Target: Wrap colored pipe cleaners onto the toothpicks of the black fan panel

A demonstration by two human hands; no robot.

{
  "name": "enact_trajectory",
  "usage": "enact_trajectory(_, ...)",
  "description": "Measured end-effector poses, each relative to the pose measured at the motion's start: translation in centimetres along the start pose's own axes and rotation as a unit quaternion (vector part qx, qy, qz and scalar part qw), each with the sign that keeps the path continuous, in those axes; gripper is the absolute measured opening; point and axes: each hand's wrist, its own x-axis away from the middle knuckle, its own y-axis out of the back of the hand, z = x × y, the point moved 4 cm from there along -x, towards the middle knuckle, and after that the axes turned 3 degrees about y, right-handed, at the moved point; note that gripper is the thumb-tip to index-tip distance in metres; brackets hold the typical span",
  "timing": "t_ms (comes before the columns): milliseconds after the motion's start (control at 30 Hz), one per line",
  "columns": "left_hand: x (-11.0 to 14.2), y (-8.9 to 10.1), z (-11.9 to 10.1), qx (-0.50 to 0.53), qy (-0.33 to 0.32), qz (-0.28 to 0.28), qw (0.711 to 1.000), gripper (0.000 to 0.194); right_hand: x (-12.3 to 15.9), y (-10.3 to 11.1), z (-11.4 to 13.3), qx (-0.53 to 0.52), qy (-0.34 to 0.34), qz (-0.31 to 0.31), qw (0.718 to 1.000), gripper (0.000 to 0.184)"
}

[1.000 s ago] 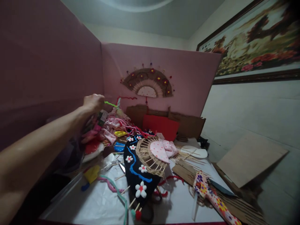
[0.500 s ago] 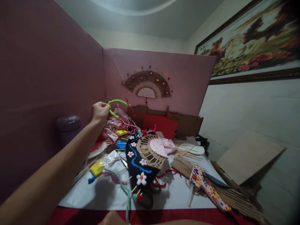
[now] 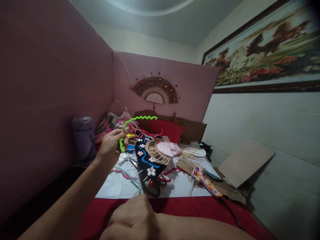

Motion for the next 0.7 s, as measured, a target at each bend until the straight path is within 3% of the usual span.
enact_trajectory(100,3.7,-0.9,-0.6,0.015,-0.007,0.040,0.999,0.021,-1.4,4.6,0.4,0.033,-0.118,-0.071,0.990,0.030)
enact_trajectory(167,6.1,-1.7,-0.1,-0.025,-0.008,0.071,0.997,0.023,-1.1,7.0,-0.6,0.032,-0.240,-0.177,0.954,0.016)
enact_trajectory(200,7.2,-2.3,0.5,-0.057,-0.001,0.097,0.994,0.025,-0.9,7.6,-1.1,0.027,-0.269,-0.197,0.942,0.021)
enact_trajectory(267,9.0,-3.2,2.4,-0.092,0.042,0.129,0.986,0.028,-0.5,7.9,-2.0,0.017,-0.295,-0.207,0.932,0.032)
enact_trajectory(400,11.3,-4.6,5.4,-0.115,0.093,0.217,0.965,0.035,0.4,7.8,-3.0,-0.010,-0.331,-0.225,0.916,0.034)
enact_trajectory(533,12.6,-4.6,6.4,-0.133,0.132,0.281,0.941,0.037,1.6,8.4,-4.3,-0.102,-0.380,-0.305,0.868,0.044)
enact_trajectory(700,13.3,-3.7,7.1,-0.100,0.123,0.261,0.952,0.039,1.8,9.2,-6.3,-0.200,-0.424,-0.390,0.793,0.041)
